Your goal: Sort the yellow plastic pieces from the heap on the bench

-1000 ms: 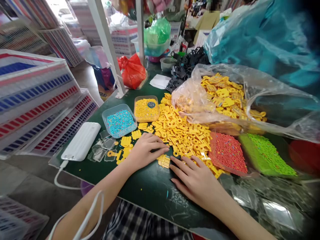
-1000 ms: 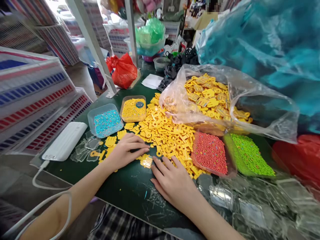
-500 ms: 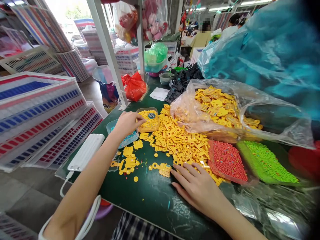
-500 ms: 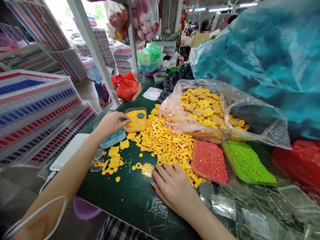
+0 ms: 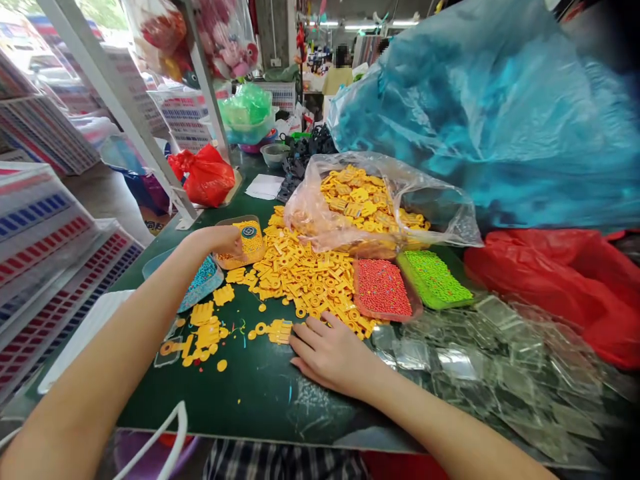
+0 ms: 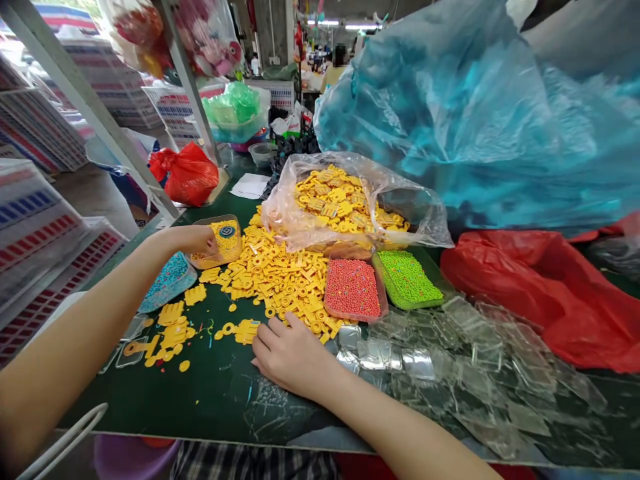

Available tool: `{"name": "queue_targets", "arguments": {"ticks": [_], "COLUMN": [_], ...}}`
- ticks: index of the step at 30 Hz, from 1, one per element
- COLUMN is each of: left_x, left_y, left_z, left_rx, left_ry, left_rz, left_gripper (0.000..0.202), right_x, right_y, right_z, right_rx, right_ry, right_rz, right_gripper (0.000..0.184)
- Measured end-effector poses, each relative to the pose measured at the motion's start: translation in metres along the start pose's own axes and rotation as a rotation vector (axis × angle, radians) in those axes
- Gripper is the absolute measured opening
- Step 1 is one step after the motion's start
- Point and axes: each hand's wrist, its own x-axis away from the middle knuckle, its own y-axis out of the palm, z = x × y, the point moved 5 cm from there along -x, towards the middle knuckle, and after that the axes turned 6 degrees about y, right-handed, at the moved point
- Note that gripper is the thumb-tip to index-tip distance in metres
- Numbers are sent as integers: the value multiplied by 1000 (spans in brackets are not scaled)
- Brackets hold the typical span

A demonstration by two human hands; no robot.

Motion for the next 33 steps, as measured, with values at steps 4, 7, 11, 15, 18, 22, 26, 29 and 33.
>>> {"name": "queue_targets", "arguments": {"ticks": [4,7,11,15,18,22,26,29,33], "left_x": [19,51,90,107,110,111,109,105,102], "left_y": [-10,-11,23,74,99,112,121,129,132], "left_z": [6,27,73,106,109,103,99,97,96], "left_rx": [-37,-44,37,103,117,175,227,271,323], "left_ry": [-34,13,220,451,462,448,435,416,417], "left_rz": [215,470,562,477,444,471,488,490,456], "left_gripper": [23,34,37,32,28,29,28,26,25], "right_x": [2,3,4,4,3,3,2,3,3], "right_y": [1,0,-2,-4,-2,1,4,6,8], "right_z": [2,0,-2,-3,-3,-4,-4,-4,-3], "right_rx": [0,-7,-24,-36,-43,-58,-69,-83,-89], "right_ry": [-5,-15,-12,17,42,74,104,108,109], "right_rz": [1,14,44,74,52,46,41,32,-6], "right_gripper": [25,27,29,30,30,29,26,24,24]}}
